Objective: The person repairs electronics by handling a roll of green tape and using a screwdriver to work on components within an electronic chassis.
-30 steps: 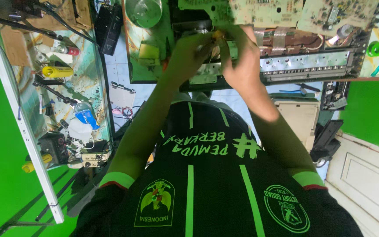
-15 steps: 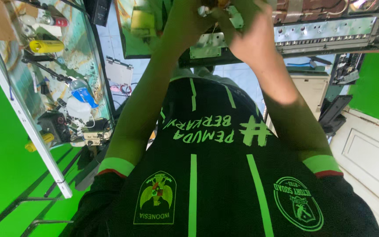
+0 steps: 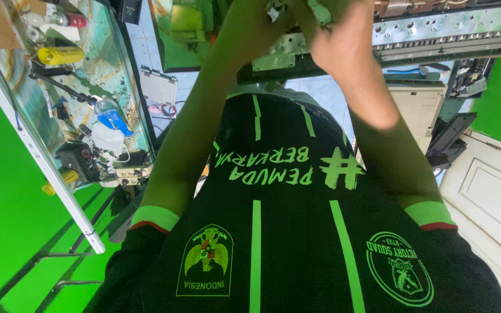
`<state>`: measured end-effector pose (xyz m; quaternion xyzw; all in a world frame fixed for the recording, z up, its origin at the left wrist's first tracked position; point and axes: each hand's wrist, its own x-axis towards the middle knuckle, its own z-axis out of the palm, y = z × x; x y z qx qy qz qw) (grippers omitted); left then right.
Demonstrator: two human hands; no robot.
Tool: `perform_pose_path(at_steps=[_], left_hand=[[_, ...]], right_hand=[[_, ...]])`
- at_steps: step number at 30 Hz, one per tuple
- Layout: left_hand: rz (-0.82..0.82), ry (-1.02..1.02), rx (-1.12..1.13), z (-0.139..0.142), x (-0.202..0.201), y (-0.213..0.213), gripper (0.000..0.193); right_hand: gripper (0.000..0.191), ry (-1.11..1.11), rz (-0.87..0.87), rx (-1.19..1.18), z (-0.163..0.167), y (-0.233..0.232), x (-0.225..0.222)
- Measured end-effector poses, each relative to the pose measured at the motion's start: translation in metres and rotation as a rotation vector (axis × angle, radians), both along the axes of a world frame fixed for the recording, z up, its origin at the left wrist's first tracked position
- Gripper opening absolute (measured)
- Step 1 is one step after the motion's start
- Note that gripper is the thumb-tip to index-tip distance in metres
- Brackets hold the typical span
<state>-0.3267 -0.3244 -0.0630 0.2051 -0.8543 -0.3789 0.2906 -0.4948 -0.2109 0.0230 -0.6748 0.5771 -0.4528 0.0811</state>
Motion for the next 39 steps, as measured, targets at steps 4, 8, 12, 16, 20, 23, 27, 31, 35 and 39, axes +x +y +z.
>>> perform_pose_path(at_steps=[4, 8, 12, 16, 20, 23, 27, 31, 35, 39], left_hand=[[-0.121, 0.127, 0.387, 0.005, 0.003, 0.006, 0.024], [-0.074, 0.111, 0.145, 0.010, 0.000, 0.010, 0.032], [-0.064, 0.048, 0.137, 0.016, 0.005, 0.015, 0.035], [0.019, 0.015, 0.137, 0.024, 0.006, 0.018, 0.035], [-0.107, 0.132, 0.165, 0.032, 0.011, 0.019, 0.039], [-0.116, 0.060, 0.294, 0.038, 0.015, 0.019, 0.034], [-0.057, 0.101, 0.108, 0.045, 0.012, 0.020, 0.031], [-0.056, 0.046, 0.220, 0.054, 0.012, 0.021, 0.035], [-0.058, -0.134, 0.443, 0.054, 0.017, 0.018, 0.033], [-0.072, 0.063, 0.113, 0.042, 0.013, 0.016, 0.030]], right_hand=[[0.019, -0.110, 0.029, -0.001, 0.009, -0.006, 0.014], [0.025, -0.167, -0.015, 0.057, 0.010, -0.004, 0.028], [0.039, -0.003, -0.095, -0.049, 0.012, 0.004, 0.034], [0.043, -0.081, -0.151, 0.026, 0.016, 0.009, 0.034], [0.035, -0.182, -0.148, 0.064, 0.017, 0.010, 0.033], [0.031, -0.191, -0.063, -0.066, 0.016, 0.009, 0.032], [0.034, -0.075, -0.116, -0.136, 0.011, 0.009, 0.030], [0.033, -0.131, -0.095, -0.045, 0.007, 0.009, 0.033], [0.030, -0.256, -0.080, 0.016, 0.007, 0.010, 0.036], [0.041, -0.061, -0.129, -0.084, 0.009, 0.011, 0.036]])
